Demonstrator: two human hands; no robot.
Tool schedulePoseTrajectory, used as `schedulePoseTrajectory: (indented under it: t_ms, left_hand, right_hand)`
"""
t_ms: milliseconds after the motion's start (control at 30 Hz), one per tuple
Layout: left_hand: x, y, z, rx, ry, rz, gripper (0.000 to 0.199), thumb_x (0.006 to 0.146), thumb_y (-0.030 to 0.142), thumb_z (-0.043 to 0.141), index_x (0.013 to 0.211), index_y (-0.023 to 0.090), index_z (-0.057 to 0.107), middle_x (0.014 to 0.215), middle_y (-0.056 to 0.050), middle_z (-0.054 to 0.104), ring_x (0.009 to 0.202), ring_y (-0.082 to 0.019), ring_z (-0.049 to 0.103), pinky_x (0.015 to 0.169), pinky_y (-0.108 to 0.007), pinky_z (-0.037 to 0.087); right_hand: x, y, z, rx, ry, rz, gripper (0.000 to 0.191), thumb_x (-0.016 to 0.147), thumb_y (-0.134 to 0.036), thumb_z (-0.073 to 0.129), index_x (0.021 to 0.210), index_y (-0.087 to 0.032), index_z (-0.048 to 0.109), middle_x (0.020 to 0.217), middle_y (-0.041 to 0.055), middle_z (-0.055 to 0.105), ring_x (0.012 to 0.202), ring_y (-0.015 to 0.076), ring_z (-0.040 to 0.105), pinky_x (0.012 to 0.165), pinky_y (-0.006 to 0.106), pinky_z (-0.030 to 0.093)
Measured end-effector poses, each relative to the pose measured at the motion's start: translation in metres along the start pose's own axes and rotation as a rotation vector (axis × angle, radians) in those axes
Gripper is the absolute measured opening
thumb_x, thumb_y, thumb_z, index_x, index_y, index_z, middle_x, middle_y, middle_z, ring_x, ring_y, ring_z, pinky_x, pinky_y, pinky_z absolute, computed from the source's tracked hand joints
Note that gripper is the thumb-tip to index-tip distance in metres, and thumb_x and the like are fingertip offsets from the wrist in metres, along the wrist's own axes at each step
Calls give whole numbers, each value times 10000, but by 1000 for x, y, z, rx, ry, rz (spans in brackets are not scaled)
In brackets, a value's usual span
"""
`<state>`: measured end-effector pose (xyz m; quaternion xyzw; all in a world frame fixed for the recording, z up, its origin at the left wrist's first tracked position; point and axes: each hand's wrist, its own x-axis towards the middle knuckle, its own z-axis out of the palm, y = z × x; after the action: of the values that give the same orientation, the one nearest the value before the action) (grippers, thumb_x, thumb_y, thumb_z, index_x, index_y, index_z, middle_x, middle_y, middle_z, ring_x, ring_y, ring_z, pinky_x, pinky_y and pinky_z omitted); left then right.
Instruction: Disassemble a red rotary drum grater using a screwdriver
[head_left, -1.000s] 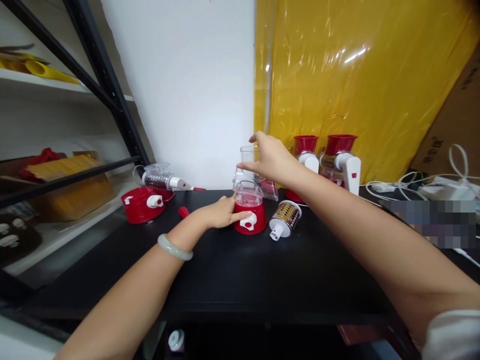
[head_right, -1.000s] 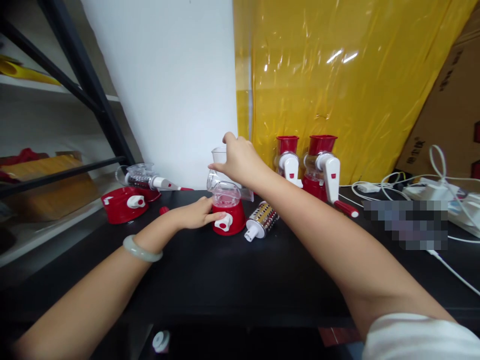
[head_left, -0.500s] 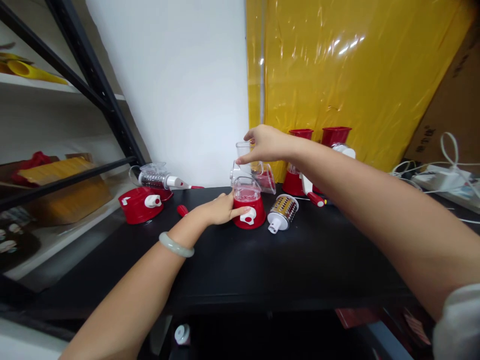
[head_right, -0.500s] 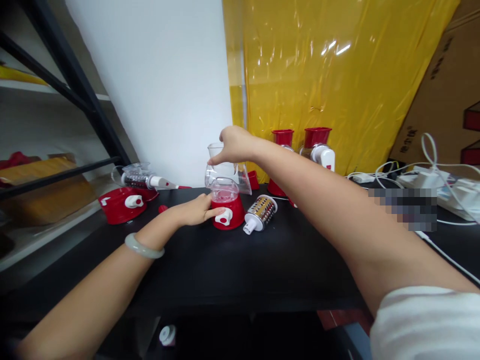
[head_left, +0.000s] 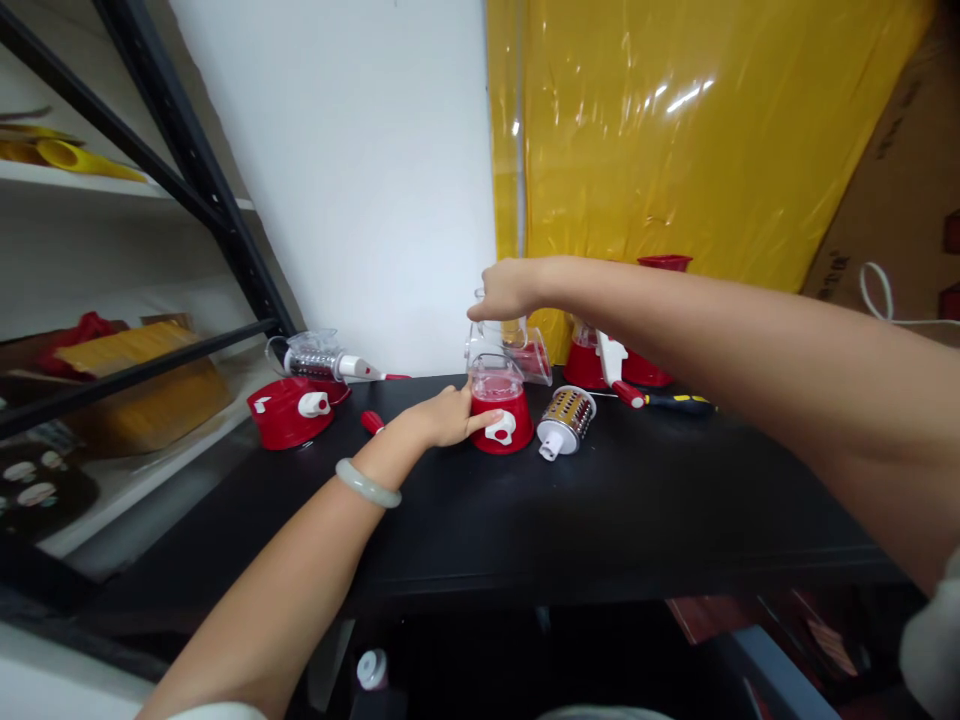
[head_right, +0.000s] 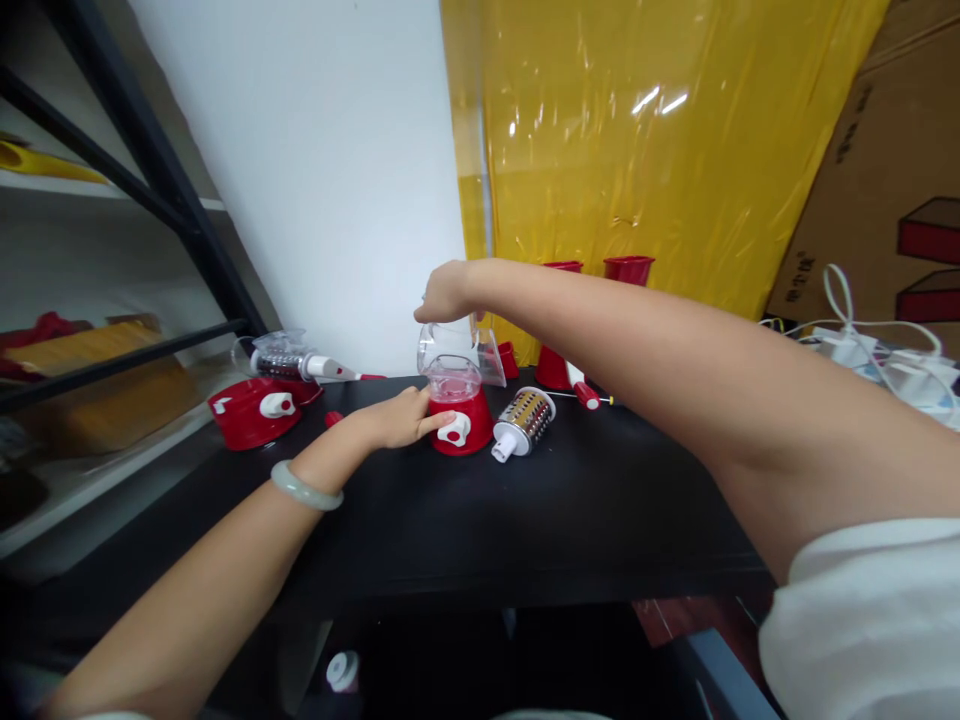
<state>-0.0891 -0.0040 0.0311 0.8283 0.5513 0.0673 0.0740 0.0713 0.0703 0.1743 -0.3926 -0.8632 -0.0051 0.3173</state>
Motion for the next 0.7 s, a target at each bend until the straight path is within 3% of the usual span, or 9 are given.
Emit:
schedulePoseTrajectory:
  t_ms: [100, 233, 467, 600, 700]
  left_hand:
    - [-4, 6, -3, 30, 1, -17, 765, 881, 733, 336, 1317, 134, 525, 1316, -215, 626, 1176, -383, 591, 988, -438, 427]
    - [-7, 11, -4, 41, 20, -61, 795, 875, 736, 337, 1344, 119, 512, 1287, -237, 640, 1188, -396, 590, 973, -441, 432]
    - [-4, 12, 1, -132, 120, -90, 852, 777, 738, 537, 1356, 114, 552, 1235, -260, 668, 1137, -424, 620, 993, -476, 412]
    - [-3, 8, 6, -241, 185, -145, 876, 696, 748, 640, 1256, 74, 626, 1033, -272, 722, 1061, -462, 656, 975, -496, 418]
    - [2, -4, 15, -445, 289, -117, 844, 581, 665, 792, 1195, 102, 662, 841, -191, 753, 956, -420, 703, 954, -446, 440]
  right_hand:
    - [-7, -6, -5, -167, -152, 24, 490, 798, -553, 698, 935, -85, 737, 1036, 169, 731, 1079, 387, 678, 905, 470, 547]
    - [-19, -16, -13, -351, -258, 25, 496, 803, -515, 693, 1060, -92, 717, 1074, 192, 728, 1067, 381, 677, 885, 433, 549]
    - [-24, -17, -17, -506, -308, -20, 585, 869, -524, 607, 1228, -63, 632, 1167, 216, 690, 1103, 368, 652, 889, 422, 533]
    - [-20, -14, -14, -517, -323, -31, 589, 877, -525, 583, 1255, -74, 609, 1207, 215, 673, 1101, 366, 646, 877, 424, 529]
    - [-20, -13, -13, -516, -318, -19, 587, 886, -517, 558, 1255, -63, 601, 1202, 225, 671, 1101, 373, 643, 873, 430, 524]
